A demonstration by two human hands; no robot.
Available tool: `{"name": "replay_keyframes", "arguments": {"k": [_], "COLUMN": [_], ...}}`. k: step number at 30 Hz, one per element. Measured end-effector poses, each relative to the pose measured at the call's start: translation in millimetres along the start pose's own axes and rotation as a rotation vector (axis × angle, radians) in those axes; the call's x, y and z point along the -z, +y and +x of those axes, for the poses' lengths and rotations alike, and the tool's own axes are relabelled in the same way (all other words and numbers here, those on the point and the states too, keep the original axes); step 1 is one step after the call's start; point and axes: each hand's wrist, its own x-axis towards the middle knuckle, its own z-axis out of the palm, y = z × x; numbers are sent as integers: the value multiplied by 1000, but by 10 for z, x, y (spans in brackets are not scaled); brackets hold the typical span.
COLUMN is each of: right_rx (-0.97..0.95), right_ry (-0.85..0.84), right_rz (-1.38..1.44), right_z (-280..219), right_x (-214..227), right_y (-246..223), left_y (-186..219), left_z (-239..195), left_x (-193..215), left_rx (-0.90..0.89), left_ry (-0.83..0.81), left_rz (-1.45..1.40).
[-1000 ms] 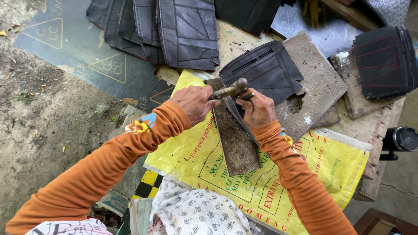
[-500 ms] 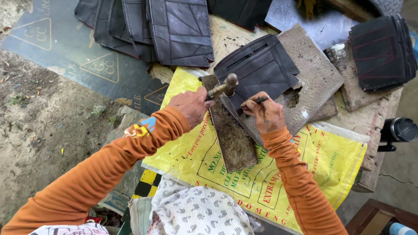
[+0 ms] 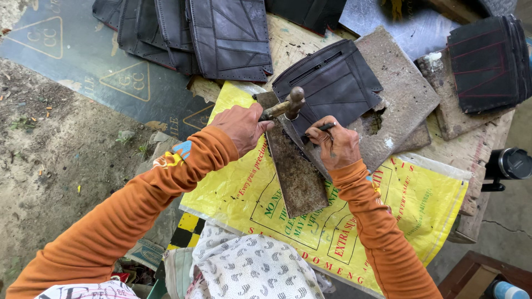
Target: The person uses a hammer and a metal punch to create holes along the edges of black leather pieces. They repeatedly position the punch, strike it with the hammer, and move to the next spot on the same piece. After finishing one piece, they place it on a stack and pick up another piece to continue the process.
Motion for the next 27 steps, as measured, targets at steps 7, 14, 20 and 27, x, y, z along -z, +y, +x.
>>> {"name": "replay_keyframes", "arguments": {"k": [7,14,20,27], "right_rx": [135,134,211,215], "right_ry": [26,42,49,55], "right_rz": [-155,-189,-261,-244], "right_z": [19,49,33,-10], "right_x": [-20,-49,-83,-84], "right_y": [-30,18,71,37], "left_y": [-27,305,681,845], "left_z": [47,-75,-198,-296], "left_x": [-27,347,438,790], "left_rx": [-88,-380,-500,-670], "left_ry": [55,249,272,550], "left_rz": [-3,-245,-273,-311]}}
